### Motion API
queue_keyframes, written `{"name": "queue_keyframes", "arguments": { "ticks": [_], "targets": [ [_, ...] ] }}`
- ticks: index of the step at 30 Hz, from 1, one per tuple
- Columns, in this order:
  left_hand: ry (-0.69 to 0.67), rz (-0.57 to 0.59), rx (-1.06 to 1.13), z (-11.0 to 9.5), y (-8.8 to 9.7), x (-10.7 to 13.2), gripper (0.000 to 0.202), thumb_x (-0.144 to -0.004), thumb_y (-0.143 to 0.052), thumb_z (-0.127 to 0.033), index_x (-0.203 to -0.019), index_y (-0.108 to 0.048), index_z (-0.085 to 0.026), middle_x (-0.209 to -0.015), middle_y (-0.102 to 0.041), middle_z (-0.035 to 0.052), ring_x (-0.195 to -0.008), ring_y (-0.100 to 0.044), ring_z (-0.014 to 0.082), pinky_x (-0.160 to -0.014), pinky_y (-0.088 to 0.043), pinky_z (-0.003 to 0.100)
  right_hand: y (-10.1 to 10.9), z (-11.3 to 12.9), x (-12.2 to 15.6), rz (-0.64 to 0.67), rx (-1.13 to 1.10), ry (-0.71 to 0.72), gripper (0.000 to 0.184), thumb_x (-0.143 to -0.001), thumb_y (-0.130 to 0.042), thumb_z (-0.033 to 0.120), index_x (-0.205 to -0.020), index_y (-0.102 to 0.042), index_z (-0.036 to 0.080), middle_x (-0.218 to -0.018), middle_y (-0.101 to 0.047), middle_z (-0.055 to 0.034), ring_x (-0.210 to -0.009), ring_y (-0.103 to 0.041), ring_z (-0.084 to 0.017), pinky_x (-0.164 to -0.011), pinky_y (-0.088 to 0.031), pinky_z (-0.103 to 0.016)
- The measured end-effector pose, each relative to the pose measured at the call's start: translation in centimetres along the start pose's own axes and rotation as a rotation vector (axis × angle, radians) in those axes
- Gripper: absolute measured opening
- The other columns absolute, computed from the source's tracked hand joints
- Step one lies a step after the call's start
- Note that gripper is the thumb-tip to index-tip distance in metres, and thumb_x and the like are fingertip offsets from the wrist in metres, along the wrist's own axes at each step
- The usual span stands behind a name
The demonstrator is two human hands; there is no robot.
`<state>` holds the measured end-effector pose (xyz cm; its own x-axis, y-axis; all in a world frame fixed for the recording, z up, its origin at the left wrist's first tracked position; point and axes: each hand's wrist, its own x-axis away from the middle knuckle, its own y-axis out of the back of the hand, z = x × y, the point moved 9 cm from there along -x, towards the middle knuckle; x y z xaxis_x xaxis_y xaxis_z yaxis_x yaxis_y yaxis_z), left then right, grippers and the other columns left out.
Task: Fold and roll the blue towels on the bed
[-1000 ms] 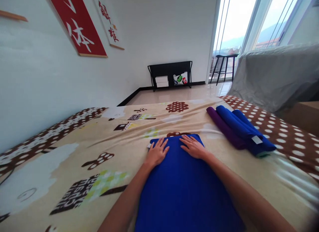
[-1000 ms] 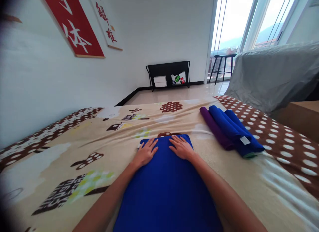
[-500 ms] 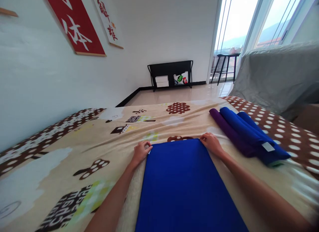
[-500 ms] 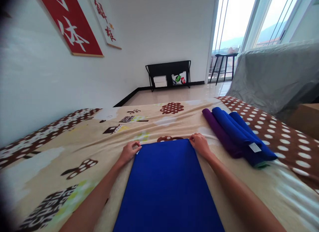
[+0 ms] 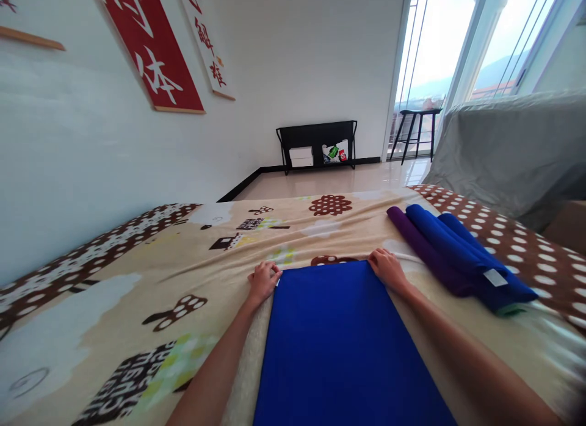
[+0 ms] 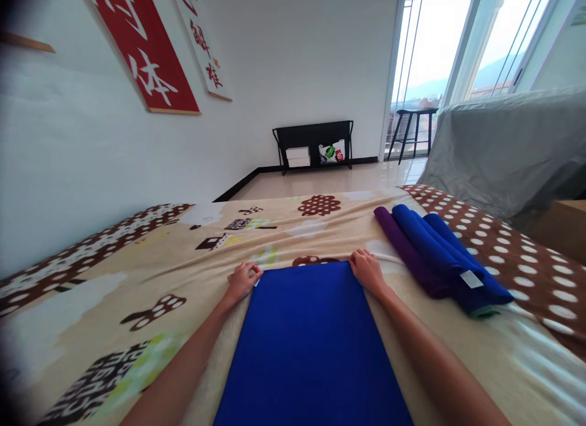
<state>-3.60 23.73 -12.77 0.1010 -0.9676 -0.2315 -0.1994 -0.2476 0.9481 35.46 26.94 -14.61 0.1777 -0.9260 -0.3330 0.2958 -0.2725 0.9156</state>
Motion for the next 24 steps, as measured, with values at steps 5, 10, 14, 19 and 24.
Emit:
{"name": "queue_keyframes", "arguments": {
  "ticks": [5, 10, 14, 19, 24],
  "targets": [
    [-0.195, -0.021, -0.035, -7.1, 0.4, 3.0, 0.036, -0.098, -0.042, -0.021, -0.132, -0.054, -0.021, -0.146, -0.048, 0.01, -0.138, -0.04, 0.024, -0.114, -0.03, 0.048, 0.7, 5.6, 0.9, 0.006, -0.046, 0.117, 0.035, -0.098, -0.051, 0.039, -0.124, -0.058, 0.017, -0.128, -0.058, -0.0097, -0.118, -0.055, -0.022, -0.103, -0.043, -0.047],
    [-0.417, 0.129, -0.051, -13.1, -3.1, 6.2, 0.052, -0.098, -0.04, -0.04, -0.148, -0.036, -0.026, -0.157, -0.036, 0.0012, -0.145, -0.03, 0.0165, -0.117, -0.027, 0.036, -2.1, 13.2, 3.4, 0.154, -0.117, 0.376, 0.051, -0.099, -0.038, 0.053, -0.144, -0.046, 0.029, -0.148, -0.046, -0.0018, -0.139, -0.038, -0.015, -0.114, -0.031, -0.032],
    [-0.306, 0.135, -0.107, -8.5, -3.0, 6.2, 0.057, -0.099, -0.03, -0.048, -0.15, -0.033, -0.022, -0.158, -0.032, 0.007, -0.146, -0.029, 0.0237, -0.117, -0.026, 0.05, -2.4, 8.3, 3.8, 0.182, -0.086, 0.286, 0.061, -0.1, -0.025, 0.057, -0.15, -0.038, 0.024, -0.155, -0.033, -0.0057, -0.145, -0.028, -0.02, -0.118, -0.025, -0.043],
    [-0.251, 0.115, -0.152, -5.8, -1.2, 5.9, 0.055, -0.099, -0.033, -0.044, -0.149, -0.036, -0.02, -0.156, -0.035, 0.0114, -0.145, -0.031, 0.0271, -0.118, -0.016, 0.059, -0.8, 3.9, 3.4, 0.175, -0.045, 0.188, 0.064, -0.099, -0.026, 0.056, -0.151, -0.036, 0.02, -0.155, -0.033, -0.0095, -0.145, -0.026, -0.024, -0.12, -0.018, -0.05],
    [-0.35, 0.066, -0.152, -12.3, 0.0, 10.9, 0.054, -0.1, -0.028, -0.03, -0.152, -0.028, -0.015, -0.16, -0.024, 0.0117, -0.15, -0.018, 0.0241, -0.12, -0.006, 0.058, 1.1, 11.0, 7.4, 0.111, -0.047, 0.223, 0.059, -0.102, -0.023, 0.042, -0.152, -0.032, 0.012, -0.158, -0.02, -0.0127, -0.149, -0.012, -0.024, -0.121, -0.008, -0.051]
  ]
}}
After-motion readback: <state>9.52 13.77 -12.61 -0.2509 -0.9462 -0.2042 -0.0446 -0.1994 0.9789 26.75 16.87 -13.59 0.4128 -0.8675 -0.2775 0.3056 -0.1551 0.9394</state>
